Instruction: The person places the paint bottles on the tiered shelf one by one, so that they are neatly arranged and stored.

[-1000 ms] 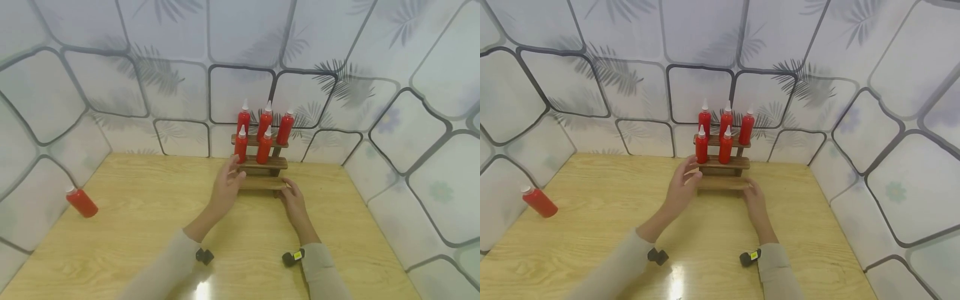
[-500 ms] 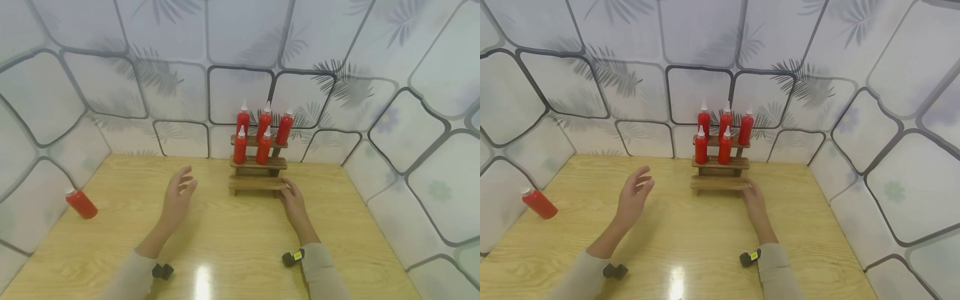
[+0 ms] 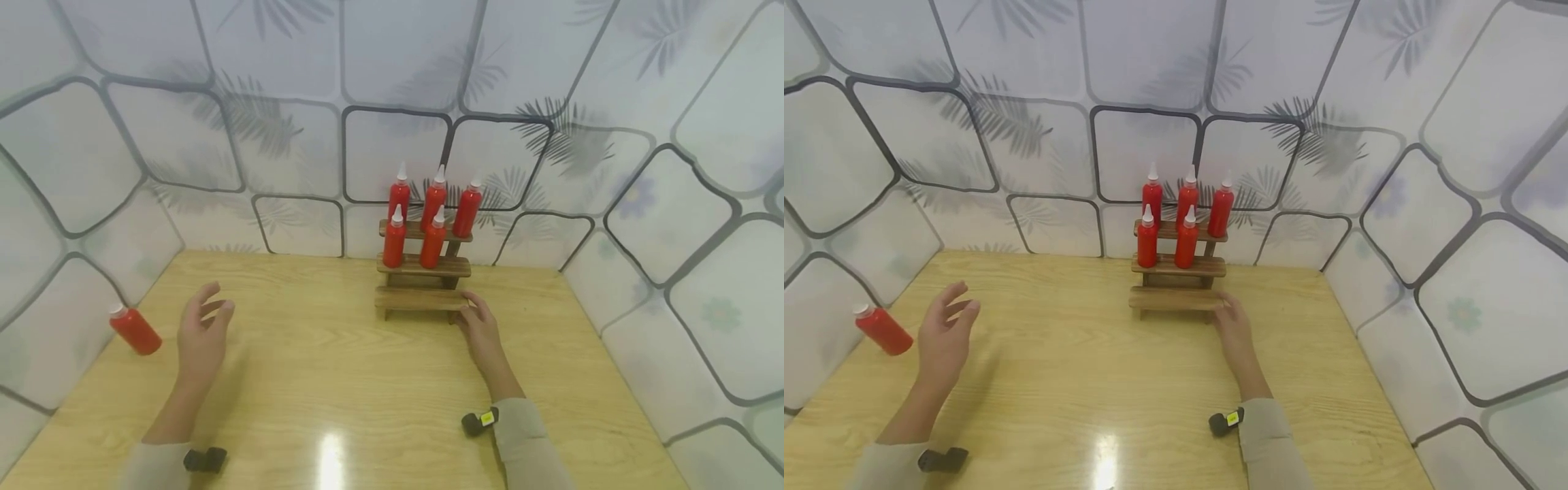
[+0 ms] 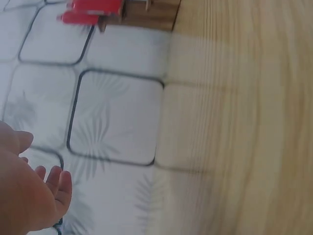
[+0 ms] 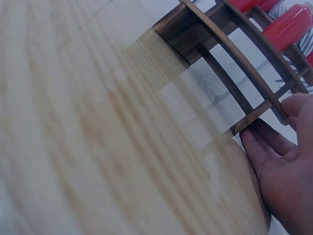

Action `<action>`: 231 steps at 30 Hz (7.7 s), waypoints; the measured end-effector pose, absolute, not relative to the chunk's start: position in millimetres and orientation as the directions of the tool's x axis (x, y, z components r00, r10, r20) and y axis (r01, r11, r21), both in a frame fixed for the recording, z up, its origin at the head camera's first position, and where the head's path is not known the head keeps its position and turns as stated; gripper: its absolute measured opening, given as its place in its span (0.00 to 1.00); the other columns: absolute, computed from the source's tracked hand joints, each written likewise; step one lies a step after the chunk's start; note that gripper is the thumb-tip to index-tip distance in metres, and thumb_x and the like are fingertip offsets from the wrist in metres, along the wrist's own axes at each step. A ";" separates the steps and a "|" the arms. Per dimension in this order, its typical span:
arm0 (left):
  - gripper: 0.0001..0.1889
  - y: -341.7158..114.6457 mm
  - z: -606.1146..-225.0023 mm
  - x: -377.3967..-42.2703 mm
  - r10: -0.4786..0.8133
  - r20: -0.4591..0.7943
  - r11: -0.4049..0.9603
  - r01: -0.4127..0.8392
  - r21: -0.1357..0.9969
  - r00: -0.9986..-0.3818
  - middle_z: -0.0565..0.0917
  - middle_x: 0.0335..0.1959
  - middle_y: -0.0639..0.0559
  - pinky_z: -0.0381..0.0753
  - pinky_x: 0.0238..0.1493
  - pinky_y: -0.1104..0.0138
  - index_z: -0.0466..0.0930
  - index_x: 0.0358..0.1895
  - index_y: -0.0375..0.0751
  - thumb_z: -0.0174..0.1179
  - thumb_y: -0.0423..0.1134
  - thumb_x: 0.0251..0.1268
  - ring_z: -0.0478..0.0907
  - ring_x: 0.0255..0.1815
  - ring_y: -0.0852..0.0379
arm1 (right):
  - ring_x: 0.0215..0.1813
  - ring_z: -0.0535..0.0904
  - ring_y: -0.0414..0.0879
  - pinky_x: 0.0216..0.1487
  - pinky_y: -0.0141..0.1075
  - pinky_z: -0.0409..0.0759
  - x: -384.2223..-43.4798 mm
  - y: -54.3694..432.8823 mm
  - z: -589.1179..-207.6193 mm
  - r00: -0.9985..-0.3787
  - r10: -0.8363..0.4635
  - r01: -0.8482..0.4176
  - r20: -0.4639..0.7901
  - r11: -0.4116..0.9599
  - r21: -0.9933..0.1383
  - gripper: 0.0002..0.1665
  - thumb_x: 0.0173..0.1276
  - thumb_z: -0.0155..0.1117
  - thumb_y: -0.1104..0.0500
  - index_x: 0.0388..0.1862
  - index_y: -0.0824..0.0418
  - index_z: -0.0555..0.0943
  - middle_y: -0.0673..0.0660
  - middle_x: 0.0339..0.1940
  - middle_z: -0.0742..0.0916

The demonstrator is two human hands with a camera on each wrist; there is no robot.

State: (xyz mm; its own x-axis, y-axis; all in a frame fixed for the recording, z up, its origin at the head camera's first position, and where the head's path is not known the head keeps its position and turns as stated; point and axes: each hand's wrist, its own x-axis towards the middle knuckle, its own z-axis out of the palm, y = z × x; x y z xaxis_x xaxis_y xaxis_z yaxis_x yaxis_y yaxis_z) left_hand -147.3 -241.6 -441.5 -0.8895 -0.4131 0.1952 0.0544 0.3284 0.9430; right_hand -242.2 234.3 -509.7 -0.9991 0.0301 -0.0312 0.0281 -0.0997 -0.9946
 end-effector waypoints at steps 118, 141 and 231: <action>0.26 -40.1 -424.1 -217.1 0.182 0.312 0.105 0.334 0.937 -0.932 0.83 0.57 0.49 0.82 0.60 0.52 0.75 0.65 0.51 0.68 0.34 0.64 0.80 0.58 0.49 | 0.74 0.69 0.59 0.72 0.37 0.72 -239.0 235.9 -506.7 -1.000 0.001 0.024 -0.025 -0.098 -0.995 0.30 0.81 0.49 0.58 0.78 0.58 0.60 0.68 0.72 0.68; 0.29 62.3 -388.7 -259.4 0.252 0.362 0.152 0.406 0.901 -0.897 0.80 0.64 0.51 0.79 0.65 0.62 0.70 0.71 0.51 0.66 0.37 0.68 0.77 0.62 0.57 | 0.55 0.82 0.43 0.63 0.35 0.80 -244.4 234.5 -510.1 -0.998 0.062 -0.005 -0.002 -0.118 -0.993 0.26 0.80 0.51 0.60 0.74 0.59 0.67 0.60 0.56 0.79; 0.30 14.6 -409.0 -230.2 0.194 0.430 0.207 0.465 0.861 -0.882 0.69 0.72 0.44 0.70 0.72 0.50 0.64 0.75 0.45 0.59 0.40 0.73 0.67 0.72 0.43 | 0.65 0.79 0.53 0.66 0.39 0.78 -243.6 237.4 -506.8 -0.998 0.062 0.019 -0.024 -0.082 -0.996 0.28 0.78 0.54 0.59 0.75 0.57 0.67 0.67 0.64 0.78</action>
